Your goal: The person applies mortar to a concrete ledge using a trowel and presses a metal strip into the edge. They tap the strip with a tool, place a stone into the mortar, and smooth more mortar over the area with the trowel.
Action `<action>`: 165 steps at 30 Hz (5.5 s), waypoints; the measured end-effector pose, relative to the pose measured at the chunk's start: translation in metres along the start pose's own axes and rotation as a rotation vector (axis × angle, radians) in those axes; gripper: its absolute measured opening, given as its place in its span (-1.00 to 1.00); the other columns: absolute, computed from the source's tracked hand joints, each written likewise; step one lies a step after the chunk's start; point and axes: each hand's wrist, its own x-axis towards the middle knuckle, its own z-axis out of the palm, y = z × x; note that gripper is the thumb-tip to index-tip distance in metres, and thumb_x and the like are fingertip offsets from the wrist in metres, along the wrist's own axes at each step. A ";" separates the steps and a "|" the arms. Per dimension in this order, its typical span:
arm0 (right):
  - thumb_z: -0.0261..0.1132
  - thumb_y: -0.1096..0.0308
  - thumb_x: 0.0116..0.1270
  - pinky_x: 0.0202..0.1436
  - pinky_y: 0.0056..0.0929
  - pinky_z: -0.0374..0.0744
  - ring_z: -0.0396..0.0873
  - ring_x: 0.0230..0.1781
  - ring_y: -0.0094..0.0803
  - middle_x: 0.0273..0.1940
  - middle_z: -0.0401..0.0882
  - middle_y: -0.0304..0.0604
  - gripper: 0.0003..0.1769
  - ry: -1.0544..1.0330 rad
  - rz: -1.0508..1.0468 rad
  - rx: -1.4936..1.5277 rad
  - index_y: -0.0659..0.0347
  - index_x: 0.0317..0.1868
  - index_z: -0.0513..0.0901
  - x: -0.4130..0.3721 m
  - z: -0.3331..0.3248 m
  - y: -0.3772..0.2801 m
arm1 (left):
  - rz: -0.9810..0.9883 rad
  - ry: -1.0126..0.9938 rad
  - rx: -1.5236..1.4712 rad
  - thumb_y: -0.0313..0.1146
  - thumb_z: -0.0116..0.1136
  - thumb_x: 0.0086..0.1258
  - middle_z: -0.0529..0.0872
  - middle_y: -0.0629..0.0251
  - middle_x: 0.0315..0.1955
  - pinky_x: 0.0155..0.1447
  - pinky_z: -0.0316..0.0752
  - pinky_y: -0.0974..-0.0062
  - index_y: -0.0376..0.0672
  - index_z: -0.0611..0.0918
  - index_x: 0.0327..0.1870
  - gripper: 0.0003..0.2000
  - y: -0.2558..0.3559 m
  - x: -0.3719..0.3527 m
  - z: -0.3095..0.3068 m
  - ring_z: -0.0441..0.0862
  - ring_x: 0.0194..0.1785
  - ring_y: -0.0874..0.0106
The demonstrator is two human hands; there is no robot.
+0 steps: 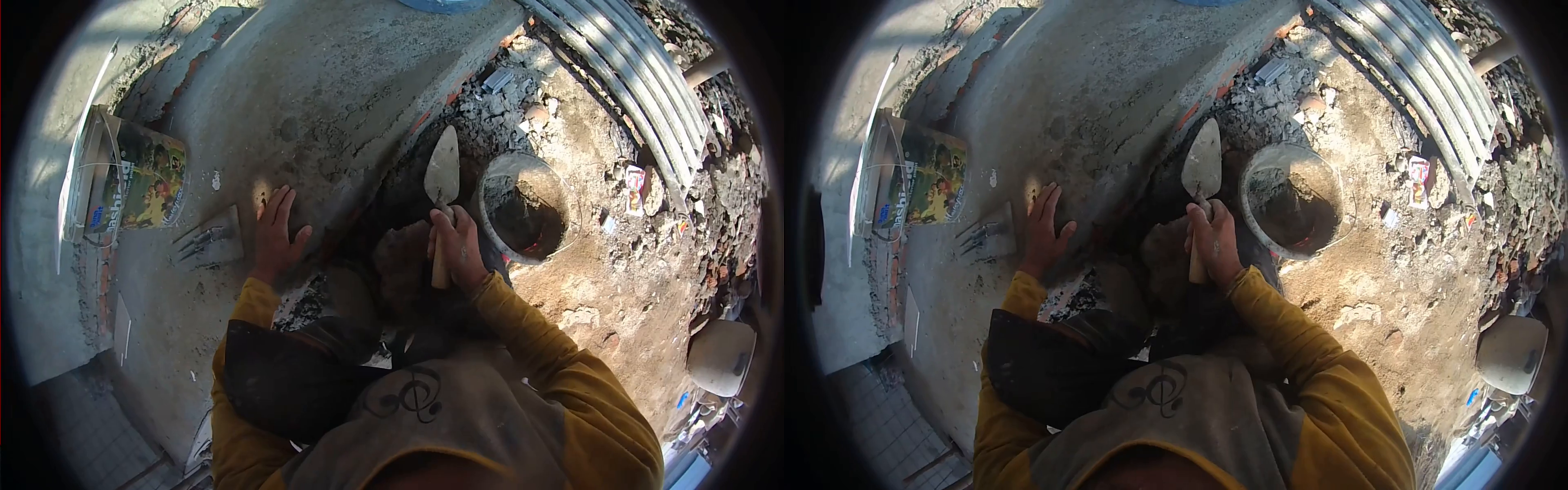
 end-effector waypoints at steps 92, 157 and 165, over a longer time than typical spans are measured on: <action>0.09 0.19 0.60 0.10 -0.38 0.48 0.48 -0.03 -0.43 -0.08 0.57 -0.08 -0.60 0.063 -0.358 -0.113 0.41 0.16 0.47 0.100 0.122 0.133 | -0.068 0.070 -0.104 -0.15 0.47 0.16 0.50 0.11 0.35 0.48 0.29 0.16 -0.23 0.53 0.30 -0.32 0.007 0.005 -0.009 0.40 0.41 0.07; 0.35 0.10 0.35 -0.10 -0.21 0.57 0.64 -0.26 -0.13 -0.33 0.63 0.18 -0.53 -0.104 -0.217 -0.209 0.46 -0.14 0.64 0.040 0.137 0.076 | -0.066 0.113 -0.205 -0.21 0.35 0.29 0.56 0.05 0.28 0.46 0.33 0.19 -0.28 0.57 0.22 -0.48 -0.002 0.003 -0.008 0.46 0.38 0.08; 0.33 0.13 0.37 -0.13 -0.25 0.57 0.65 -0.33 -0.18 -0.35 0.66 0.14 -0.59 -0.199 -0.142 -0.383 0.42 -0.15 0.66 0.012 0.121 0.076 | -0.086 0.118 -0.230 -0.20 0.33 0.30 0.56 0.05 0.29 0.46 0.32 0.19 -0.28 0.57 0.22 -0.48 -0.004 0.002 -0.006 0.47 0.39 0.09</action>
